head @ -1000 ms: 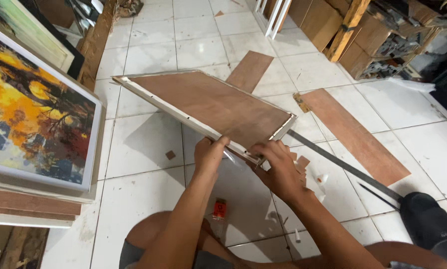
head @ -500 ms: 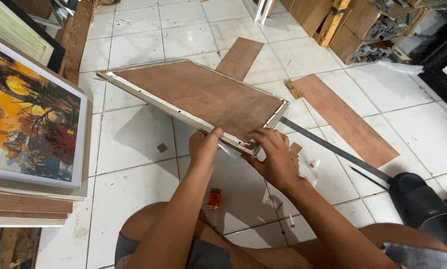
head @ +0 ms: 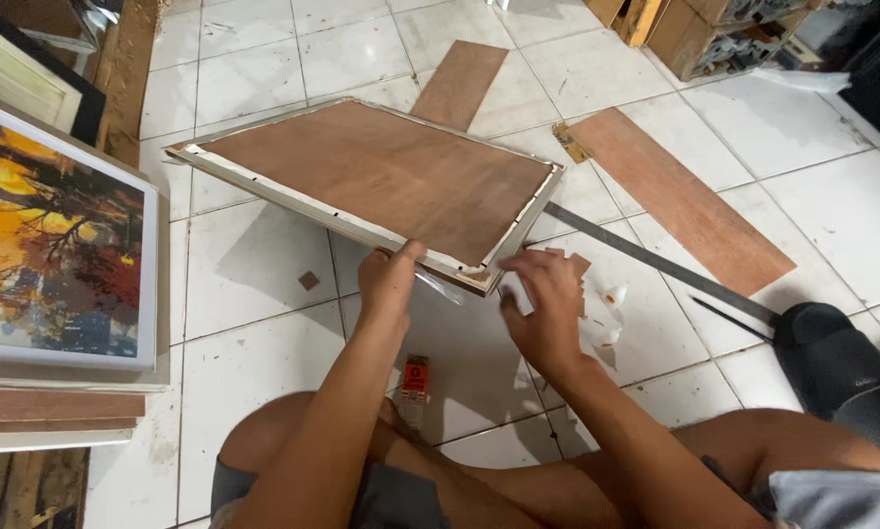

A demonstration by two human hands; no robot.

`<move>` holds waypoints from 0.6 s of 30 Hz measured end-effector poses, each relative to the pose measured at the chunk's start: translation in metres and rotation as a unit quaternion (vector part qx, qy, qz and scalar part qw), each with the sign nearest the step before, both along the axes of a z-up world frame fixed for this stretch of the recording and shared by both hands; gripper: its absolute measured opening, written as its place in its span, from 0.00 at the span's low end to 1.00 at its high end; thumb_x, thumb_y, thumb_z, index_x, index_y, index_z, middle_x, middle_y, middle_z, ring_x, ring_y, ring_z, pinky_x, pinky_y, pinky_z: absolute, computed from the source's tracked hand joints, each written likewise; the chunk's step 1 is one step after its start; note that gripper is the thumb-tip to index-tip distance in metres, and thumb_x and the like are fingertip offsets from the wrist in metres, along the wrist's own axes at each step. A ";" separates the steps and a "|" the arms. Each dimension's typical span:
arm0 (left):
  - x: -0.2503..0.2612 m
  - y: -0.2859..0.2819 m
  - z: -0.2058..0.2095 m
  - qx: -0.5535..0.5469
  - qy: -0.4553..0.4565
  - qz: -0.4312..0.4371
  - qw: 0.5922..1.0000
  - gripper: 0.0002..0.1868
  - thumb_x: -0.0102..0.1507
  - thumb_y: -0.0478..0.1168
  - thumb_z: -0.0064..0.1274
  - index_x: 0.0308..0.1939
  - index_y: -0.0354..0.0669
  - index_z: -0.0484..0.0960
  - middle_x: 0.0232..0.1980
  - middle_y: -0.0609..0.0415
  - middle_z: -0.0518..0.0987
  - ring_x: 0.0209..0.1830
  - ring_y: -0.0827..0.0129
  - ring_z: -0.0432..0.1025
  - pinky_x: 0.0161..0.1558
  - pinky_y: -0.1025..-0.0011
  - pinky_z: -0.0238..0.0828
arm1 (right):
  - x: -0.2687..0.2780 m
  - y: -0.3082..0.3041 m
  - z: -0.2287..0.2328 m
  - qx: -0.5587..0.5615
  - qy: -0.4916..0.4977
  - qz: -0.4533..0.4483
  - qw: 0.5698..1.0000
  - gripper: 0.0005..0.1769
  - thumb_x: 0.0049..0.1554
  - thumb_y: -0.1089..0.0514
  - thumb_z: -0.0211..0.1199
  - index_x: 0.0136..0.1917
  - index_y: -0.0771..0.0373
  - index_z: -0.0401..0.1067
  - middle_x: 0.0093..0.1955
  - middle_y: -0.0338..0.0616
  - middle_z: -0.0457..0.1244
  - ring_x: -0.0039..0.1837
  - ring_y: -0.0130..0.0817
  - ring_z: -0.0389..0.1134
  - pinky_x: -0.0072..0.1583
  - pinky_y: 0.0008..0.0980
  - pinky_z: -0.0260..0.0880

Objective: The person applies adhesive and places small wooden spacers into the corners of a frame backboard while sitting on the floor, then flips the framed artwork over.

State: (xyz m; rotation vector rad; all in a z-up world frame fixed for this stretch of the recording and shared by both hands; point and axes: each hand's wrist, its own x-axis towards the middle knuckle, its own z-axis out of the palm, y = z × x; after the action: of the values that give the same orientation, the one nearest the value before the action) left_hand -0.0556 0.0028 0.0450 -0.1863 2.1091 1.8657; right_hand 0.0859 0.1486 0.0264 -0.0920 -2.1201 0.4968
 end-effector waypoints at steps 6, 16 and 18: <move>-0.002 0.007 -0.006 0.029 -0.005 -0.012 0.999 0.27 0.54 0.43 0.61 0.53 0.32 0.76 0.50 0.47 0.72 0.53 0.63 0.62 0.53 0.60 0.56 | 0.002 -0.004 -0.002 -0.662 -0.107 0.007 0.742 0.21 0.63 0.39 0.59 0.42 0.58 0.70 0.36 0.39 0.61 0.41 0.32 0.64 0.44 0.36 0.68; -0.016 0.012 -0.033 0.003 -0.033 -0.006 0.999 0.30 0.53 0.46 0.63 0.55 0.32 0.77 0.50 0.46 0.72 0.53 0.62 0.65 0.49 0.58 0.59 | 0.010 -0.014 0.008 -0.789 -0.217 0.182 0.546 0.18 0.62 0.42 0.62 0.50 0.55 0.63 0.48 0.39 0.58 0.51 0.35 0.62 0.50 0.36 0.60; -0.015 0.012 -0.031 0.019 -0.042 -0.013 0.999 0.32 0.54 0.45 0.63 0.57 0.30 0.75 0.53 0.44 0.71 0.55 0.61 0.64 0.52 0.57 0.58 | 0.012 -0.014 -0.003 -0.797 -0.204 0.196 0.533 0.15 0.63 0.44 0.60 0.51 0.55 0.62 0.48 0.38 0.58 0.52 0.35 0.61 0.52 0.36 0.58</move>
State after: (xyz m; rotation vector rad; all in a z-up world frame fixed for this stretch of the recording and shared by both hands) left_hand -0.0709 0.0148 0.0140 -0.2239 2.0104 1.8488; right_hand 0.0982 0.1342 0.0231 -0.8181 -1.2578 2.7575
